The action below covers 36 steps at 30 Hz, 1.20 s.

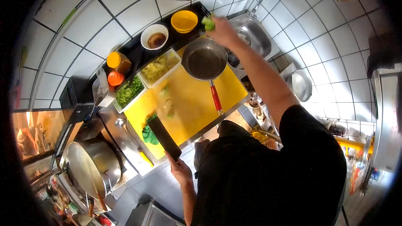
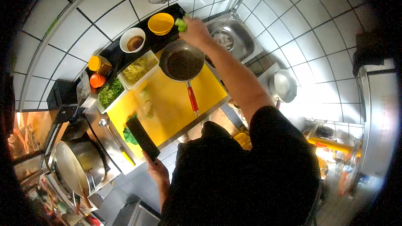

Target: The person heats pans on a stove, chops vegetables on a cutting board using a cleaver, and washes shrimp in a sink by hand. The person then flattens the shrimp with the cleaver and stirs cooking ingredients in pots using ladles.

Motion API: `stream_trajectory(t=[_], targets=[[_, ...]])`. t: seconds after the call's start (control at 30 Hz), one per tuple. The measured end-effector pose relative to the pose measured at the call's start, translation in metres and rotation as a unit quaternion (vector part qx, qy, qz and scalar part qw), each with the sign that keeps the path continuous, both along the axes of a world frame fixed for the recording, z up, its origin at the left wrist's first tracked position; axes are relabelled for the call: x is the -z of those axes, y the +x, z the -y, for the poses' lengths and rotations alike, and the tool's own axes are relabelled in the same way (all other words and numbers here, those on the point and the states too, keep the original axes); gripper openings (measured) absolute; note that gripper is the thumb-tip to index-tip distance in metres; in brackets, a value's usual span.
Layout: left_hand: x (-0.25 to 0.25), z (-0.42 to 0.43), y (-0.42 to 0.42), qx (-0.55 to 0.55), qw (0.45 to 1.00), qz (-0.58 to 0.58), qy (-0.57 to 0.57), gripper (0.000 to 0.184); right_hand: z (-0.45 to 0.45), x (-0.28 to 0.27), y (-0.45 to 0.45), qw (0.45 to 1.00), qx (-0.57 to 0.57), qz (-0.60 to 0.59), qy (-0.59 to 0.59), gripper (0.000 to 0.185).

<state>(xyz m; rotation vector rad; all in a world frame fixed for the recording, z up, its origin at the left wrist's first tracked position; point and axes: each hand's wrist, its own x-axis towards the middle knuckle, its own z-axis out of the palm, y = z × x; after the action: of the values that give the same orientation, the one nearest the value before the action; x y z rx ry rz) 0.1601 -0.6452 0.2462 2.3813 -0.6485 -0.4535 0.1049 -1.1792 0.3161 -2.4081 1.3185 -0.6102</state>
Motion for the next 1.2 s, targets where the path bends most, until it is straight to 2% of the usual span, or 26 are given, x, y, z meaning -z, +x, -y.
stream_trajectory(t=[0.07, 0.17, 0.23, 0.3, 0.33, 0.37, 0.43, 0.53, 0.63, 0.67, 0.73, 0.77, 0.8, 0.83, 0.87, 0.93, 1.03, 1.13, 1.2], targets=[[-0.005, 0.004, -0.006, -0.009, 1.000, -0.028, 0.006, 0.075, 0.044, -0.007, 0.011, 0.995, -0.030, -0.082, 0.056, 0.065], [0.009, 0.000, -0.014, 0.008, 1.000, 0.012, -0.020, 0.075, 0.092, 0.015, 0.031, 0.992, -0.039, -0.111, 0.036, 0.064], [0.002, 0.004, -0.019, -0.023, 0.999, -0.049, 0.004, 0.073, 0.103, 0.022, 0.040, 0.991, -0.027, -0.134, 0.013, 0.065], [0.011, -0.002, -0.024, -0.042, 0.996, -0.073, 0.012, 0.071, 0.109, 0.026, 0.049, 0.982, -0.003, -0.184, 0.042, 0.080], [0.010, 0.000, -0.026, -0.042, 0.997, -0.066, 0.007, 0.071, 0.119, 0.040, 0.046, 0.990, -0.009, -0.121, 0.075, 0.084], [0.010, 0.002, -0.027, -0.032, 0.998, -0.059, 0.019, 0.071, 0.107, 0.027, 0.047, 0.984, -0.014, -0.176, 0.005, 0.085], [0.016, 0.007, -0.027, -0.004, 1.000, -0.004, -0.005, 0.071, 0.107, 0.037, 0.046, 0.984, -0.004, -0.178, -0.010, 0.081], [0.014, 0.016, -0.028, -0.001, 1.000, -0.024, -0.002, 0.071, 0.116, 0.058, 0.035, 0.985, -0.048, -0.142, -0.087, 0.077], [0.016, 0.020, -0.024, 0.004, 1.000, -0.015, -0.003, 0.071, 0.077, 0.023, 0.033, 0.978, 0.022, -0.162, -0.127, 0.064], [0.017, 0.020, -0.024, 0.006, 1.000, -0.007, -0.001, 0.071, 0.068, 0.026, 0.031, 0.973, -0.006, -0.069, -0.219, 0.047], [0.017, 0.020, -0.021, -0.005, 1.000, -0.009, -0.007, 0.071, -0.001, 0.008, 0.045, 0.980, -0.095, -0.007, -0.176, 0.031], [0.017, 0.019, -0.020, -0.008, 1.000, -0.010, -0.010, 0.071, -0.047, 0.005, 0.057, 0.985, -0.132, 0.009, -0.109, 0.024], [0.015, 0.018, -0.018, -0.009, 1.000, -0.018, -0.004, 0.071, -0.073, 0.004, 0.075, 0.944, -0.272, -0.173, -0.062, 0.023], [0.013, 0.017, -0.015, -0.008, 1.000, -0.025, 0.001, 0.071, -0.108, 0.020, 0.065, 0.917, -0.394, -0.001, -0.059, 0.024], [0.012, 0.016, -0.013, -0.008, 0.999, -0.033, 0.005, 0.070, -0.124, 0.058, 0.079, 0.876, -0.483, 0.009, 0.015, 0.026], [0.013, 0.013, -0.011, -0.007, 1.000, -0.025, 0.005, 0.070, -0.159, 0.127, 0.108, 0.871, -0.481, -0.088, -0.051, 0.030], [0.010, 0.007, -0.006, -0.015, 0.999, -0.035, 0.021, 0.069, -0.177, 0.173, 0.132, 0.903, -0.413, -0.120, -0.006, 0.029], [0.007, -0.002, -0.007, -0.004, 1.000, -0.013, 0.014, 0.071, -0.182, 0.195, 0.136, 0.926, -0.363, -0.102, 0.013, 0.017], [0.007, -0.006, -0.005, 0.003, 1.000, -0.017, 0.002, 0.072, -0.182, 0.208, 0.124, 0.941, -0.334, -0.051, -0.018, 0.017]])
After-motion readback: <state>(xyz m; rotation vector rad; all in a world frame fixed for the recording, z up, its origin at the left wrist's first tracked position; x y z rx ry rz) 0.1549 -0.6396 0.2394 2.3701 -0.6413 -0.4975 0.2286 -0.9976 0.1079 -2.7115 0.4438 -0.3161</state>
